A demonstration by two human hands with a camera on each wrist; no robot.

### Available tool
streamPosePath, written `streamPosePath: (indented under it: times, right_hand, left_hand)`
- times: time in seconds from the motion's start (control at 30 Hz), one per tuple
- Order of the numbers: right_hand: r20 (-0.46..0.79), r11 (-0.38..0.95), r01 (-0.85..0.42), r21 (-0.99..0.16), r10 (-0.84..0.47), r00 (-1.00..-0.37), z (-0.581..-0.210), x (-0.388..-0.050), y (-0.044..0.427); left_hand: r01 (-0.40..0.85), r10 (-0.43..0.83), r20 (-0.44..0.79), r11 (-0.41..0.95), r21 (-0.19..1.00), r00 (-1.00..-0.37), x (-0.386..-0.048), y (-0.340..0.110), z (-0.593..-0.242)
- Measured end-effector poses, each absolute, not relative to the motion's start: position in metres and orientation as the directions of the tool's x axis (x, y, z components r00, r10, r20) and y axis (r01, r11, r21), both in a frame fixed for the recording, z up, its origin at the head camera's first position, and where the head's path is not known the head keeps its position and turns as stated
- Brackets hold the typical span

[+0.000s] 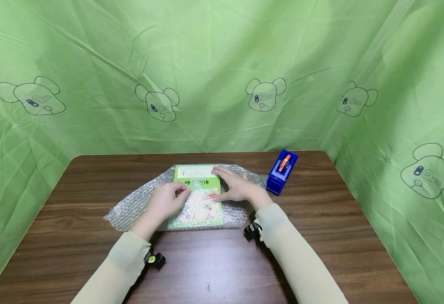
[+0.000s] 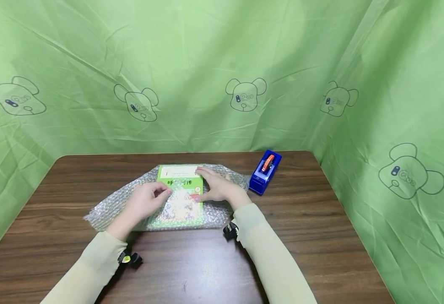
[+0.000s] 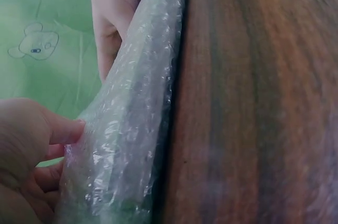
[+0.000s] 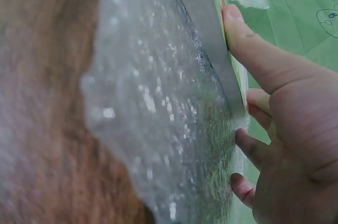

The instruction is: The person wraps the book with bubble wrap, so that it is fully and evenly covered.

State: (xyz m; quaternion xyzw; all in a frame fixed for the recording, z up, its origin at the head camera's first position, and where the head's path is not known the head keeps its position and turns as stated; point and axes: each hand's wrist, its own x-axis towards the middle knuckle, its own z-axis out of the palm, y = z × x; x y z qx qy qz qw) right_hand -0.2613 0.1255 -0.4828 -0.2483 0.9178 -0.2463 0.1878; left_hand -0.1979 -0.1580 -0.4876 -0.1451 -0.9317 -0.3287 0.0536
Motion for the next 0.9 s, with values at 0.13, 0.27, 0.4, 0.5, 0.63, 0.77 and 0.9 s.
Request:
streamPosePath:
  times: [0.13,0.27,0.4,0.5,0.63,0.77,0.9]
  right_hand:
    - [-0.226,0.764,-0.359,-0.536,-0.54,-0.811,-0.4823,-0.2584,0.1245]
    - [-0.224,0.766,-0.359,-0.532,-0.537,-0.814,-0.4834,-0.2566,0.1236]
    - [-0.219,0.765,-0.368,-0.528,-0.542,-0.812,-0.4831,-0.2555,0.1236]
    - [-0.215,0.76,-0.39,-0.52,-0.558,-0.802,-0.4825,-0.255,0.1257]
    - [-0.202,0.75,-0.42,-0.511,-0.58,-0.789,-0.4815,-0.2547,0.1274]
    - [-0.198,0.75,-0.431,-0.502,-0.585,-0.787,-0.4795,-0.2541,0.126]
    - [-0.203,0.756,-0.428,-0.495,-0.579,-0.789,-0.4779,-0.2527,0.1238]
  left_hand:
    - [0.32,0.249,0.203,0.764,0.559,-0.947,-0.199,-0.1563,-0.491]
    - [0.345,0.264,0.224,0.773,0.533,-0.938,-0.1997,-0.155,-0.493]
    - [0.361,0.276,0.237,0.775,0.519,-0.932,-0.2008,-0.1536,-0.4936]
    - [0.351,0.278,0.215,0.777,0.523,-0.936,-0.2021,-0.1517,-0.4945]
    - [0.331,0.273,0.188,0.782,0.528,-0.944,-0.203,-0.151,-0.4951]
    - [0.343,0.28,0.199,0.779,0.524,-0.939,-0.2042,-0.1512,-0.4965]
    - [0.356,0.289,0.209,0.772,0.527,-0.934,-0.2058,-0.1518,-0.498]
